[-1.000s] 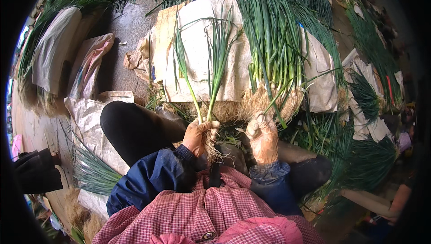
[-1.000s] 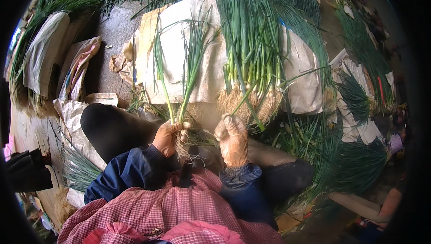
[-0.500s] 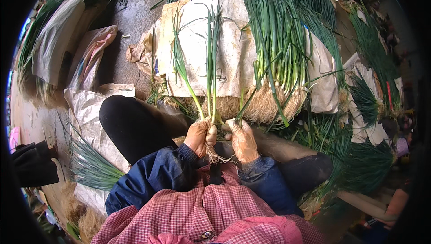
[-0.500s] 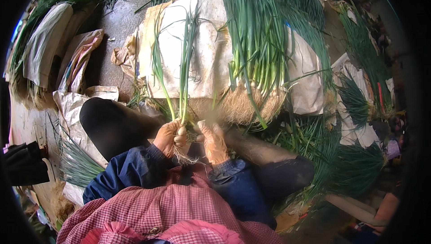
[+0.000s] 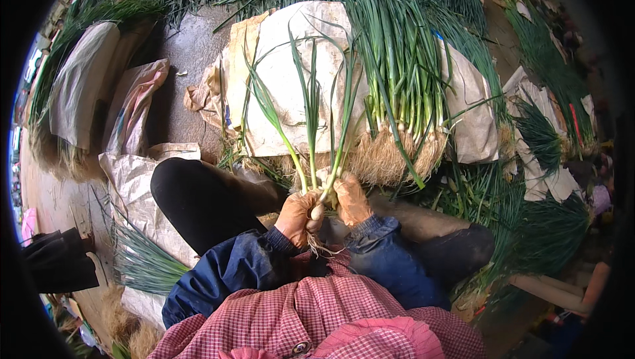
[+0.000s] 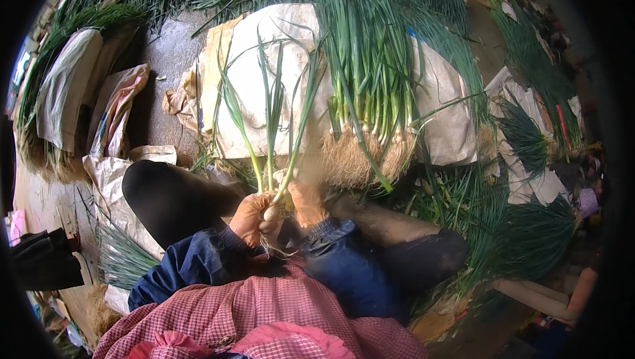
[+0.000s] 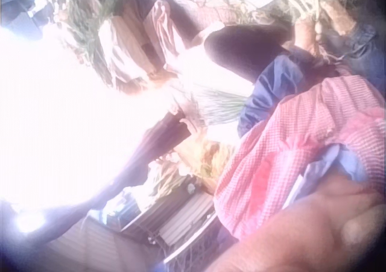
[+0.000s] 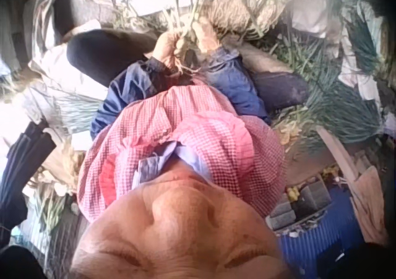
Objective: The person cleans and peels scallions by hand, gathers them into a bundle, and sets the bundle aside.
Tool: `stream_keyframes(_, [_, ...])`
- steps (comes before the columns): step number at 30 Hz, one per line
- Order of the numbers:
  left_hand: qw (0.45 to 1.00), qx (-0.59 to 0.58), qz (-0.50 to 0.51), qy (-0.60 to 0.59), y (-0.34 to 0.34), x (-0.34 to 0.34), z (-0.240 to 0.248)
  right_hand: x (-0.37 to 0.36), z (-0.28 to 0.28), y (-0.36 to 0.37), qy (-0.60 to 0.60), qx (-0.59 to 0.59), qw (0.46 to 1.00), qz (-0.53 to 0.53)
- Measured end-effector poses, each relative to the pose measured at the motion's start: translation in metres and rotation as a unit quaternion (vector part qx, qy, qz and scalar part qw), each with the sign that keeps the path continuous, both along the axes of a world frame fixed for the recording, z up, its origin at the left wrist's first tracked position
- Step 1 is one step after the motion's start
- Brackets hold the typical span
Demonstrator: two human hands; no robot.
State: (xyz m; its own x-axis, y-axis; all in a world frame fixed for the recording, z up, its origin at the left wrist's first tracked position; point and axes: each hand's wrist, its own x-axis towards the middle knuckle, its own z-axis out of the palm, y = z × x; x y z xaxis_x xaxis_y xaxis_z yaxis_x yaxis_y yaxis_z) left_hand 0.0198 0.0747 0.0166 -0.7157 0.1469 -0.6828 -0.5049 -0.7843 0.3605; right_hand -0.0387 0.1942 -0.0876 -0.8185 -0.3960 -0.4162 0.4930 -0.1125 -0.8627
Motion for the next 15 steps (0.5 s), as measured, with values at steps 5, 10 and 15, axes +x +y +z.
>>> stream_keyframes(5, [0.991,0.049,-0.121,-0.006,0.010,-0.006,0.012,-0.019,0.023,0.016,-0.089,-0.074,0.993,0.007])
stream_keyframes(10, [0.995,0.060,-0.077,0.009,0.014,0.005,-0.001,-0.015,0.033,0.013,-0.014,-0.003,0.999,-0.038])
stream_keyframes(15, [0.999,-0.035,0.027,-0.001,0.025,0.005,-0.034,0.027,0.041,0.027,0.107,0.202,0.972,0.047])
